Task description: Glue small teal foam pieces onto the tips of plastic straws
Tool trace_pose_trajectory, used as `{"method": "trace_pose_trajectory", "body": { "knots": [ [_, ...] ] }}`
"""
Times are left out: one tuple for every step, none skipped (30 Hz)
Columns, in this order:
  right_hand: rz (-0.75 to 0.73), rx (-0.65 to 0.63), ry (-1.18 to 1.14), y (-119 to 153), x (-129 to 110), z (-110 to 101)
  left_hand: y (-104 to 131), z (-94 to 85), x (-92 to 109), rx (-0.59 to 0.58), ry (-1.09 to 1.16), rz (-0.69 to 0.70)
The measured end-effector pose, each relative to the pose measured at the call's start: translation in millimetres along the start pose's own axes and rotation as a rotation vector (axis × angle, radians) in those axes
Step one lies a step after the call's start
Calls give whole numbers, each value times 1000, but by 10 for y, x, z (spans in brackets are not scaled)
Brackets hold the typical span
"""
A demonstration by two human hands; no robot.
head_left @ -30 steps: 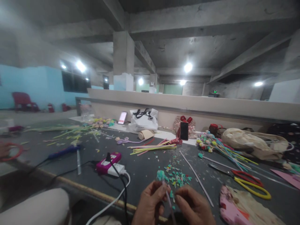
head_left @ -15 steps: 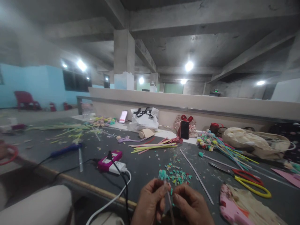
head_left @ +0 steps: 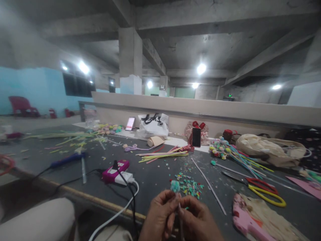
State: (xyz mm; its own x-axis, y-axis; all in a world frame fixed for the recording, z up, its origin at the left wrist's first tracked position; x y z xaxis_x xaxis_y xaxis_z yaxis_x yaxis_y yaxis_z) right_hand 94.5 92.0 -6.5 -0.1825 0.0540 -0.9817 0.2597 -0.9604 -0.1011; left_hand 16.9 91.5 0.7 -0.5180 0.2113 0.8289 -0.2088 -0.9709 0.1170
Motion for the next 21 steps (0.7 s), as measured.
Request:
{"method": "trace_pose_trajectory", "body": {
  "knots": [
    [8, -1, -35, -9, 15, -1, -12, -15, -4, 13, -4, -8],
    [7, -2, -72, -17, 27, 1, -25, -31, -9, 27, -3, -10],
    [5, -6, -112, -25, 38, 8, -38, -49, -13, 42, 2, -7],
    [-1, -13, -151, -33, 47, 19, -51, -67, -18, 55, 10, -1],
    [-15, -24, -183, -39, 47, 32, -63, -80, -25, 59, 10, 3],
    [-38, -30, -202, -43, 38, 39, -74, -80, -34, 45, -7, 3],
    [-63, -27, -203, -45, 23, 35, -81, -70, -46, 16, -36, -6],
    [-86, -13, -187, -45, 7, 17, -84, -53, -60, -23, -70, -20],
    [-103, 9, -161, -42, -8, -11, -81, -37, -67, -62, -96, -34],
    [-115, 37, -125, -36, -23, -48, -74, -24, -69, -96, -118, -48],
    [-114, 63, -87, -28, -31, -86, -63, -19, -66, -118, -137, -62],
    [-106, 84, -51, -18, -37, -120, -50, -19, -61, -131, -156, -79],
    [-98, 96, -20, -7, -44, -147, -35, -26, -53, -134, -184, -96],
    [-90, 105, 4, 7, -53, -169, -20, -34, -41, -133, -218, -108],
    [-87, 113, 22, 22, -67, -184, -5, -44, -21, -126, -253, -113],
    [-89, 118, 35, 38, -86, -194, 10, -54, 6, -114, -283, -109],
    [-91, 121, 43, 53, -107, -196, 24, -66, 43, -94, -304, -94],
    [-97, 125, 56, 68, -131, -196, 37, -82, 91, -66, -317, -68],
    [-104, 133, 79, 81, -156, -196, 52, -98, 145, -33, -323, -38],
    [-110, 146, 108, 93, -179, -197, 66, -113, 199, -2, -327, -9],
    [-110, 165, 141, 104, -195, -203, 81, -131, 252, 32, -329, 18]
  ]
}}
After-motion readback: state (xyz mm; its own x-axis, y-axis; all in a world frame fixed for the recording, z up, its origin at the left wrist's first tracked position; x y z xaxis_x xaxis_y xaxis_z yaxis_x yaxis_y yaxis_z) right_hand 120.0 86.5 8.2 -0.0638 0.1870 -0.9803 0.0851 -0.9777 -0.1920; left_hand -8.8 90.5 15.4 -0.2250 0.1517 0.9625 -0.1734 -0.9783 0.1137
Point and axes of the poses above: each hand's wrist, its own y-axis away from the middle knuckle, its own z-axis out of the palm, x = y × z, the point moved 8 cm from there along -y, towards the middle knuckle
